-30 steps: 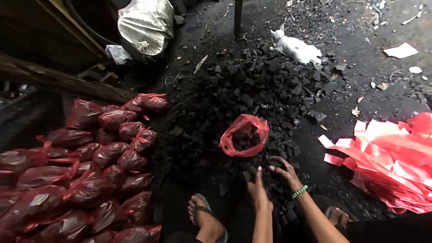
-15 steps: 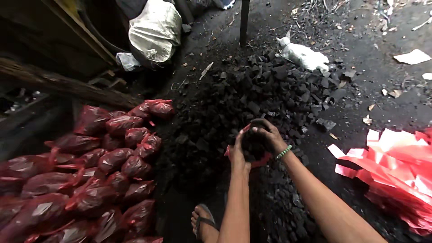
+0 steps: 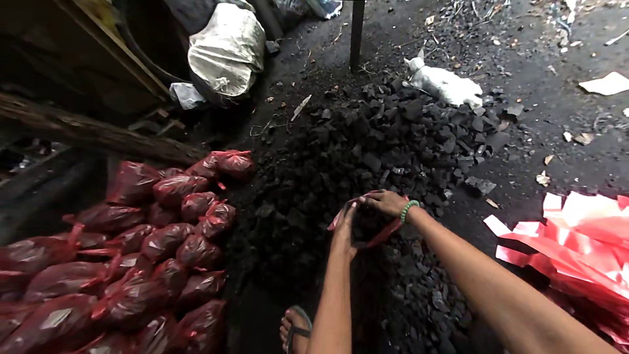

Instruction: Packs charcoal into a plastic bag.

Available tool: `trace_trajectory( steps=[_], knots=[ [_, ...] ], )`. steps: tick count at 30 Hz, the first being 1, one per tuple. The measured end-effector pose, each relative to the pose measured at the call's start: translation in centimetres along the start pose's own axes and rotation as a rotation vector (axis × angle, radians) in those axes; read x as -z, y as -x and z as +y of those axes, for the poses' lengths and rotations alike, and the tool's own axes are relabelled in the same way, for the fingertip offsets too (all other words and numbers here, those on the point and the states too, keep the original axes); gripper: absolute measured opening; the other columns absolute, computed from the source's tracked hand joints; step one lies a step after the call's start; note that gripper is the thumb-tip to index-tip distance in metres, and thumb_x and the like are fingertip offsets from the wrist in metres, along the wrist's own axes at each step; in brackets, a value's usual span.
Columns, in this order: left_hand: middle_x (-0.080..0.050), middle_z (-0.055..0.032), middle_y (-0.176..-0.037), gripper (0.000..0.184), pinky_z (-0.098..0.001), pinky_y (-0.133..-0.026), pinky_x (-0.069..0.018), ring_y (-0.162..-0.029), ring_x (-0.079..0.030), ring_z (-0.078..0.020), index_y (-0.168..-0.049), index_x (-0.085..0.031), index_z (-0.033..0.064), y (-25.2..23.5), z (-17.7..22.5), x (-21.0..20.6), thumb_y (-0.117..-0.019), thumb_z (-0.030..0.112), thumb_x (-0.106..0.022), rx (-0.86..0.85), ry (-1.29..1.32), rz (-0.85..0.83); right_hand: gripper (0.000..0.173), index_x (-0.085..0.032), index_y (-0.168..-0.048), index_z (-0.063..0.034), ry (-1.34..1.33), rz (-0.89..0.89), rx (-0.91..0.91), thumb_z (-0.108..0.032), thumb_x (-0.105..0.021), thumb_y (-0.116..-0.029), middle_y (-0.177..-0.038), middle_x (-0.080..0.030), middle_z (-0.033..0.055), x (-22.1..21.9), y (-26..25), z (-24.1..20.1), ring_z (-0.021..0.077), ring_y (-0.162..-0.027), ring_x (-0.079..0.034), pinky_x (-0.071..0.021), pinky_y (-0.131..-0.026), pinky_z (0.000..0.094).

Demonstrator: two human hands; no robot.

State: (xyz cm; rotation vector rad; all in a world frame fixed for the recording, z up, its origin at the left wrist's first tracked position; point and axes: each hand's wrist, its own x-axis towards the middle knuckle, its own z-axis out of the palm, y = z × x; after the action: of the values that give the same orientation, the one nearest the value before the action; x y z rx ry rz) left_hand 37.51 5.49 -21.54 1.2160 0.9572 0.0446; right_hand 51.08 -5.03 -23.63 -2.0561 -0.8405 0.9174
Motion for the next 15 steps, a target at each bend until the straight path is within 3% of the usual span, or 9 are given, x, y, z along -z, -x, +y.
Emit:
trace_trajectory(
  steps=[3, 6, 9, 10, 12, 14, 15],
  knots=[
    [-0.053, -0.0159, -0.147, 0.049, -0.0551, -0.094, -0.0473, -0.124, -0.055, -0.0324, -0.153, -0.046, 0.0191, 1.3, 1.2, 1.2, -0.1081, 0.039, -0.048, -0.123, -0.324, -0.095, 0.052, -0.063, -0.141, -0.0092, 0.119, -0.049, 0.083, -0.045, -0.042, -0.1098, -0.149, -0.055, 0.0204, 2.3, 1.8, -2.0, 0.0395, -0.143, -0.046, -0.0288, -0.12, 0.0614],
    [-0.059, -0.0213, -0.14, 0.035, -0.0567, -0.107, -0.0428, -0.129, -0.056, -0.0373, -0.141, -0.059, 0.0068, 3.3, 3.0, 0.5, -0.1076, 0.017, -0.052, -0.266, -0.9, -0.067, 0.044, -0.063, -0.14, -0.0071, 0.033, 0.012, 0.133, -0.035, -0.046, -0.1105, -0.15, -0.053, 0.0197, 4.2, 4.1, -3.6, 0.0354, -0.142, -0.048, -0.0326, -0.119, 0.0547],
    [-0.063, -0.0262, -0.129, 0.026, -0.0633, -0.096, -0.0496, -0.115, -0.063, -0.0458, -0.125, -0.069, 0.0053, 5.1, 2.7, 0.0, -0.0999, 0.007, -0.063, -0.474, -1.326, 0.029, 0.033, -0.064, -0.129, 0.0001, -0.334, 0.268, 0.121, -0.022, -0.051, -0.1088, -0.122, -0.066, 0.0198, 4.4, 5.6, -0.2, 0.0282, -0.11, -0.066, -0.0533, -0.097, 0.0492],
    [-0.063, -0.0265, -0.126, 0.024, -0.0631, -0.09, -0.0531, -0.108, -0.065, -0.0458, -0.121, -0.071, 0.0056, 5.2, 2.1, 0.1, -0.0978, 0.006, -0.065, -0.575, -1.358, 0.079, 0.031, -0.065, -0.127, 0.0006, -0.376, 0.376, 0.063, -0.021, -0.055, -0.1067, -0.117, -0.068, 0.0204, 4.1, 5.6, 2.2, 0.0289, -0.104, -0.067, -0.0547, -0.092, 0.0498],
    [-0.064, -0.0264, -0.121, 0.02, -0.0606, -0.081, -0.0566, -0.098, -0.068, -0.0446, -0.115, -0.073, 0.0055, 4.8, 0.9, 1.0, -0.0958, 0.007, -0.068, -0.841, -1.316, 0.205, 0.039, -0.064, -0.129, 0.0015, -0.29, 0.495, -0.157, -0.024, -0.068, -0.0999, -0.125, -0.065, 0.0278, 2.9, 6.2, 7.5, 0.0414, -0.115, -0.064, -0.0493, -0.1, 0.0596],
    [-0.061, -0.0281, -0.127, 0.023, -0.0593, -0.091, -0.0539, -0.11, -0.063, -0.0458, -0.117, -0.073, 0.004, 4.3, -0.3, 2.4, -0.0965, 0.014, -0.068, -1.031, -1.108, 0.359, 0.066, -0.057, -0.142, -0.0023, -0.138, 0.466, -0.422, -0.04, -0.078, -0.0909, -0.145, -0.049, 0.0339, 0.4, 7.6, 12.2, 0.0536, -0.133, -0.048, -0.0397, -0.107, 0.071],
    [-0.055, -0.0296, -0.135, 0.03, -0.0582, -0.099, -0.0487, -0.121, -0.057, -0.046, -0.122, -0.069, 0.0012, 4.3, -1.0, 3.2, -0.0985, 0.019, -0.066, -0.998, -0.94, 0.428, 0.077, -0.053, -0.147, -0.0065, -0.088, 0.43, -0.528, -0.047, -0.08, -0.0875, -0.154, -0.04, 0.0325, -1.1, 8.5, 13.8, 0.0552, -0.14, -0.039, -0.0337, -0.108, 0.0754]
  ],
)
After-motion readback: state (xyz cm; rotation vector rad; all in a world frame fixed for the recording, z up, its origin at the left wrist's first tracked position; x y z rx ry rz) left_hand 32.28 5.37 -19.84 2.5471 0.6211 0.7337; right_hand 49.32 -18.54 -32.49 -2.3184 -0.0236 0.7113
